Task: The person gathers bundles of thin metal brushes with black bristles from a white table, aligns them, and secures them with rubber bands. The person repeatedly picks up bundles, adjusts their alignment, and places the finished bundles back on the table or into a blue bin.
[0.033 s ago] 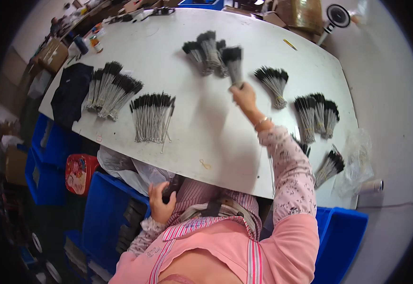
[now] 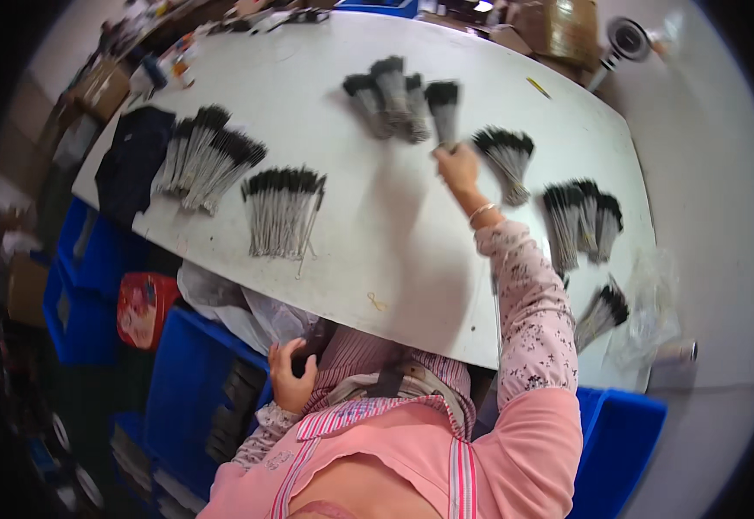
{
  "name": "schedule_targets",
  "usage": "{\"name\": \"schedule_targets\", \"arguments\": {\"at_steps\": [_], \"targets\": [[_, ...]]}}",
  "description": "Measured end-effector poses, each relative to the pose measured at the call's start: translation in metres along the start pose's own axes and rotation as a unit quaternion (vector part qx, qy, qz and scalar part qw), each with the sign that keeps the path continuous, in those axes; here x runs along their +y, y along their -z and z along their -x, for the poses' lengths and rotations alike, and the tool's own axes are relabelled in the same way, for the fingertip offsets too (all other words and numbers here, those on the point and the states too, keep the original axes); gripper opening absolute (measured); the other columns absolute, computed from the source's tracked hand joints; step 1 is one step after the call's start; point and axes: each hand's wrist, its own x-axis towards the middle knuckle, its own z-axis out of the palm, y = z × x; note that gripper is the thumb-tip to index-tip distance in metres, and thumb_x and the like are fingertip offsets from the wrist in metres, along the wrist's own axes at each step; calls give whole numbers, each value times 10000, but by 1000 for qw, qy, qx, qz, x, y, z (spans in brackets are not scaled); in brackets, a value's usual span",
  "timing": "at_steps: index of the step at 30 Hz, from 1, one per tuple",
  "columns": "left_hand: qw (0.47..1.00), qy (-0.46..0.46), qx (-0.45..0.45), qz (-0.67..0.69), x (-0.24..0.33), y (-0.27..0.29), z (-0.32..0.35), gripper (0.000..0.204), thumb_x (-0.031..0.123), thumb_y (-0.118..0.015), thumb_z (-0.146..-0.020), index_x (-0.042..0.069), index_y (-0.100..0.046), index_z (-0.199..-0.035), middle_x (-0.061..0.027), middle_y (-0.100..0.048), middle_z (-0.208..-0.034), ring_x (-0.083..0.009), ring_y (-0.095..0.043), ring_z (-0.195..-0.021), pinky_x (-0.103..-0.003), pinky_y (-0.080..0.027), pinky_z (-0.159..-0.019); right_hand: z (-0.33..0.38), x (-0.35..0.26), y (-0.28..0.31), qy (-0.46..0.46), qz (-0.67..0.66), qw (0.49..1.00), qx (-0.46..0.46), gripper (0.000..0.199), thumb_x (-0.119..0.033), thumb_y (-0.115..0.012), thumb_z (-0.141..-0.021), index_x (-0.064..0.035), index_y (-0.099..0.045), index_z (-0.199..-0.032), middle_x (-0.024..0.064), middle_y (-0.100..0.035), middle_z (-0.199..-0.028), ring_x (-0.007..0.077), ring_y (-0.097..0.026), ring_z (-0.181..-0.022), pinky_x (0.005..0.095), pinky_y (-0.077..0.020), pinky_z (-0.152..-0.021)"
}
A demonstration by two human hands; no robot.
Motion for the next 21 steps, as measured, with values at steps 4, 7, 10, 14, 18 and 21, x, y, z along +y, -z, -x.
{"name": "schedule_targets", "arguments": {"at_steps": [4,7,10,14,18,21], "targets": [[974,199,107,24,-41,1,62,280,41,-663,-767,48,-604,-1040,-101,-668,-917,-280,-629,-921,-377,-481,-824,-127,70,-8,75,330,934,112,453,-465,-539,-838,-32,-658,-900,149,-650,-733,368,-630,-717,447,-495,-667],[936,313,161,-4,-60,7,103,241,24,-627,-809,35,-611,-1049,-134,-679,-873,-249,-677,-822,-325,-516,-748,-168,113,-29,43,469,882,-19,395,-413,-456,-918,-85,-585,-1097,236,-622,-1088,389,-623,-993,482,-504,-788],[903,391,177,14,-90,16,130,209,43,-642,-802,45,-626,-1010,-116,-686,-860,-239,-680,-819,-326,-518,-740,-211,179,33,360,683,622,-129,265,-194,-492,-888,-43,-644,-1043,259,-609,-1074,409,-632,-897,462,-540,-719],[840,469,274,-10,-82,17,165,171,34,-634,-786,53,-643,-956,-109,-685,-838,-248,-678,-782,-324,-521,-709,-189,139,-33,198,484,849,-72,436,-396,-522,-884,-40,-618,-1117,268,-639,-1016,432,-613,-940,499,-486,-770],[798,479,365,-1,-126,33,163,134,39,-629,-804,48,-651,-936,-91,-688,-828,-183,-672,-779,-289,-511,-702,-162,114,-12,254,539,803,-35,551,-482,-518,-875,-65,-585,-1228,224,-647,-1067,416,-583,-1034,459,-435,-915],[743,474,472,31,-194,49,195,176,-17,-624,-782,24,-643,-952,-50,-655,-848,-125,-618,-717,-260,-507,-643,-103,78,-28,224,466,855,-44,513,-435,-570,-877,-58,-603,-1224,192,-638,-1135,346,-585,-1069,382,-434,-950]]}}
